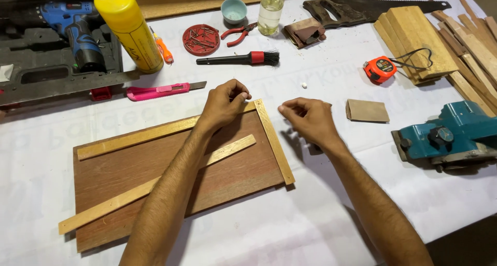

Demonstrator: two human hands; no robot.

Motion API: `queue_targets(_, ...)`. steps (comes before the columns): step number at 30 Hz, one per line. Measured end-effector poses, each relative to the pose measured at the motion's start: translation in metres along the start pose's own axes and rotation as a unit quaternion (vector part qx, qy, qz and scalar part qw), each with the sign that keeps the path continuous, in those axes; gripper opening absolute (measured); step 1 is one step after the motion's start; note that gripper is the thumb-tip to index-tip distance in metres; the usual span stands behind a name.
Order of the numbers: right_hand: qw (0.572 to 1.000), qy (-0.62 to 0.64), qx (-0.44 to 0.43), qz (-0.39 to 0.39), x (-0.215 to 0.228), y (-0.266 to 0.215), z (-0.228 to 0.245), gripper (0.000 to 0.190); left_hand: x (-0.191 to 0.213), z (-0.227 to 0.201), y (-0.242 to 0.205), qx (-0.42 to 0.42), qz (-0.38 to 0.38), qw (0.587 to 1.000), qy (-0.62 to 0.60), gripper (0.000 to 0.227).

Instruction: Assembling a small wooden frame by measuring, positioning, and nailing thin wood strips onto a base.

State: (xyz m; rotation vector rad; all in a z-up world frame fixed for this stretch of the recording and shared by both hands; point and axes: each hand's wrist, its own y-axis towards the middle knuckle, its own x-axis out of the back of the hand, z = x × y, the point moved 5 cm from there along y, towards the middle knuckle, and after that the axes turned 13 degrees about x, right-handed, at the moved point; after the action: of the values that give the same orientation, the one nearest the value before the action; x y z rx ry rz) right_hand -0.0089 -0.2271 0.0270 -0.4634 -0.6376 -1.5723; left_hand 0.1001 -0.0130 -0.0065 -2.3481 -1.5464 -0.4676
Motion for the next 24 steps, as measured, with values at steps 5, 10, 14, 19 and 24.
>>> queue_targets(5, 0.997, -0.046, -0.032, 0.055, -0.03, 0.009, 0.009, 0.052, -0.001, 0.001, 0.0, 0.008, 0.003, 1.0, -0.009, 0.011)
queue_targets(10, 0.991, -0.1, 0.084, 0.029, -0.045, 0.014, 0.006, 0.057, 0.0, 0.001, 0.0, 0.017, -0.002, 1.0, -0.02, 0.011)
queue_targets(14, 0.993, -0.103, 0.053, 0.039, -0.051, 0.012, 0.015, 0.048, -0.002, 0.004, -0.001, 0.017, -0.006, 0.999, -0.028, 0.011)
queue_targets(19, 0.984, -0.142, 0.098, 0.033, -0.051, 0.012, 0.02, 0.044, -0.001, 0.004, 0.0, 0.0, -0.016, 0.999, -0.04, 0.011)
queue_targets(24, 0.975, -0.181, 0.113, 0.066, -0.054, 0.015, 0.018, 0.047, -0.001, 0.004, -0.001, 0.007, -0.016, 0.999, -0.035, 0.011)
